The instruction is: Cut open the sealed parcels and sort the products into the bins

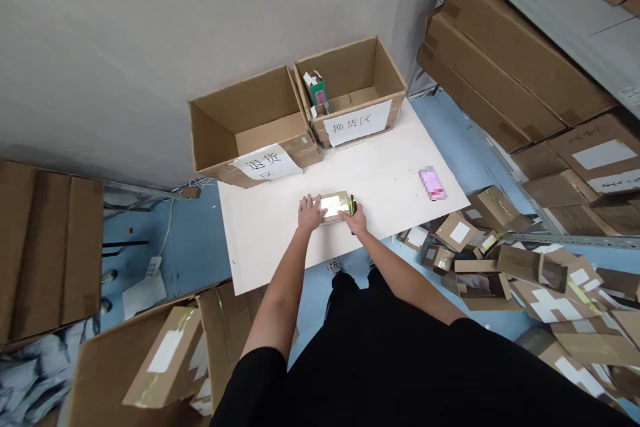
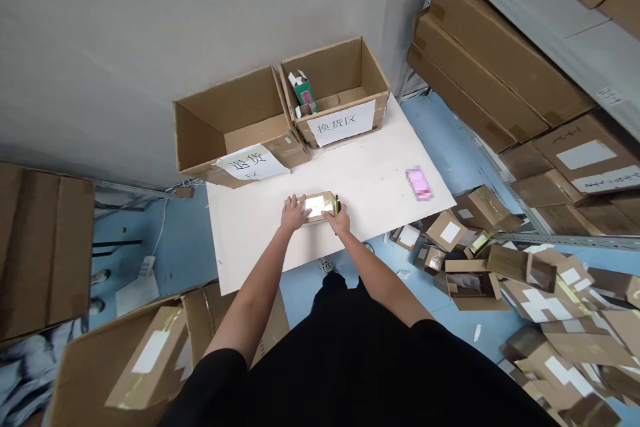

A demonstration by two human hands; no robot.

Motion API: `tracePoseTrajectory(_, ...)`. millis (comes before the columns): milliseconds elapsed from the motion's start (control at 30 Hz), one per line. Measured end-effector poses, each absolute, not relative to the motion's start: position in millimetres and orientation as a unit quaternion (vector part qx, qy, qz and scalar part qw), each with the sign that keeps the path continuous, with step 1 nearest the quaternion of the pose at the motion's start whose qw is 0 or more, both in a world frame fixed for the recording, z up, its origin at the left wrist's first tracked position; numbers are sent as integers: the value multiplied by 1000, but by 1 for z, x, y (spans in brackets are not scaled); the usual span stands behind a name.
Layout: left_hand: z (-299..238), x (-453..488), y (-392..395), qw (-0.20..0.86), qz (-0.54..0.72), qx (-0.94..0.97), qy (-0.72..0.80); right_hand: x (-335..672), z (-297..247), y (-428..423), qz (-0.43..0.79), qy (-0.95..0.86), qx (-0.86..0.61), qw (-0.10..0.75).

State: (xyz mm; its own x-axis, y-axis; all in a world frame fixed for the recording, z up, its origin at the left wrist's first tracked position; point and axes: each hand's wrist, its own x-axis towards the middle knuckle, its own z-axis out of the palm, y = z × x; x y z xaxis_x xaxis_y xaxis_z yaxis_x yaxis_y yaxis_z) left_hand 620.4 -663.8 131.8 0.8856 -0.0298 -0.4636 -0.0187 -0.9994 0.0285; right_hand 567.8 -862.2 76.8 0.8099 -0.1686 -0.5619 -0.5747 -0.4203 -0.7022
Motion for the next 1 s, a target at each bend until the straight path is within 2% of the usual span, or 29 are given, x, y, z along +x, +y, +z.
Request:
tracePoseTrajectory(133, 132, 594, -666, 10, -287, 958, 28, 620, 81, -847, 176, 290, -841, 422)
tracePoseTrajectory(233, 132, 565, -678, 64, -336, 939, -45, 661, 88, -858, 161, 270, -866, 388)
tracePoseTrajectory(300, 132, 558, -686, 69, -312, 944, -83, 678, 92, -868, 158, 231, -881, 382)
tracePoseTrajectory(433, 131, 585, -692, 53, -258, 942, -209, 667, 96, -895, 138, 210, -862, 439)
tracePoseTrajectory(567, 123, 626, -702, 53, -307, 885, -347, 612, 89, -928, 135, 213, -796, 550)
tracePoseTrajectory(633, 116, 634, -718, 51, -308, 896, -315, 582, 83, -945, 121, 228, -771, 582)
tracePoseTrajectory(800, 92, 612, -776, 18, -223, 970, -93, 544, 68, -978, 132, 256, -706, 646)
tracePoseTrajectory(1000, 76, 591, -791, 12, -166, 985, -53, 566, 60, -991, 172, 192, -679, 687)
